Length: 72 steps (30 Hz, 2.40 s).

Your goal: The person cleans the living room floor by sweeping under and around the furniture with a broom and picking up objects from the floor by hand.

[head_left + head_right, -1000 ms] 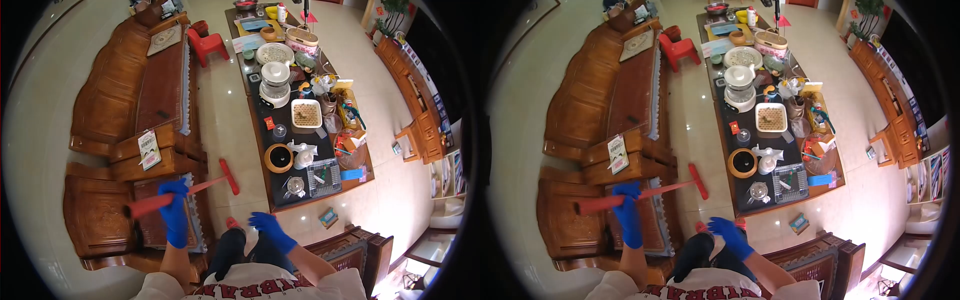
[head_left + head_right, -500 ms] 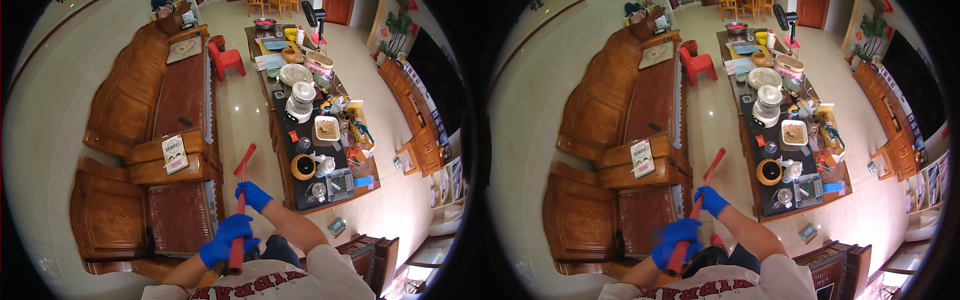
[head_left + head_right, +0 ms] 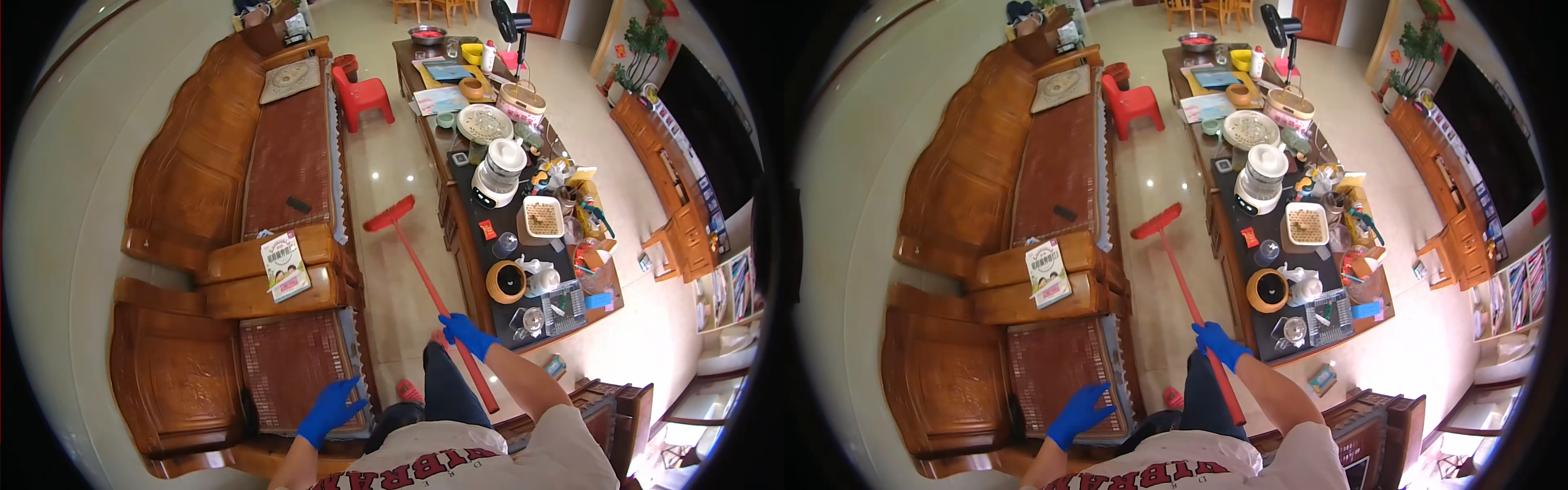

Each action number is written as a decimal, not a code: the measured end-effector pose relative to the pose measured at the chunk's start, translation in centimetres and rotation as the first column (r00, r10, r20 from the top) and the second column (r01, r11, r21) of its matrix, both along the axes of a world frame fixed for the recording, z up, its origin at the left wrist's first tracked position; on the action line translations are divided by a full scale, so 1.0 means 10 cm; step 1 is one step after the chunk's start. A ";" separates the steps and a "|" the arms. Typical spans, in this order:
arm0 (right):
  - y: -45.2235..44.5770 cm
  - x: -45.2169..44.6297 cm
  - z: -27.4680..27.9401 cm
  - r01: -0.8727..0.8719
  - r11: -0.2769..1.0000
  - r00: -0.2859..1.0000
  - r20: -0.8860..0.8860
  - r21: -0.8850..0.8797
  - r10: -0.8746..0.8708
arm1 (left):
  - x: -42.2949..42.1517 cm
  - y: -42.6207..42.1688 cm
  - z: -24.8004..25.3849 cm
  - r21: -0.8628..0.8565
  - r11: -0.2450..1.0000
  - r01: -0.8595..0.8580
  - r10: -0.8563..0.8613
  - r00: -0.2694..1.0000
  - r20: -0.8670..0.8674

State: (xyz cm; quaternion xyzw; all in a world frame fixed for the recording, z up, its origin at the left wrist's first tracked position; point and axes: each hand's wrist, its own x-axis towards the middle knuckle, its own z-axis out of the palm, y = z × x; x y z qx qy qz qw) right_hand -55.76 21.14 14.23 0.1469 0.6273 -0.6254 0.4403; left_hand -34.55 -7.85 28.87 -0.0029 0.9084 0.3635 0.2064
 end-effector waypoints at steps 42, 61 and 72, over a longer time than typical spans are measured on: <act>-1.57 -3.41 -2.66 -0.066 0.985 0.994 0.096 0.158 0.051 | -3.33 -1.40 -2.56 -0.462 0.887 -0.009 -0.042 0.994 -0.100; -0.35 -0.29 -0.90 -0.151 0.690 0.951 -0.086 0.708 0.297 | -3.28 -1.43 -2.51 -0.392 0.919 -0.046 -0.070 0.959 -0.276; -0.18 -0.58 -1.85 -0.357 0.704 0.893 0.002 0.614 0.451 | -3.30 -1.39 -2.51 -0.399 0.916 -0.028 -0.087 0.960 -0.267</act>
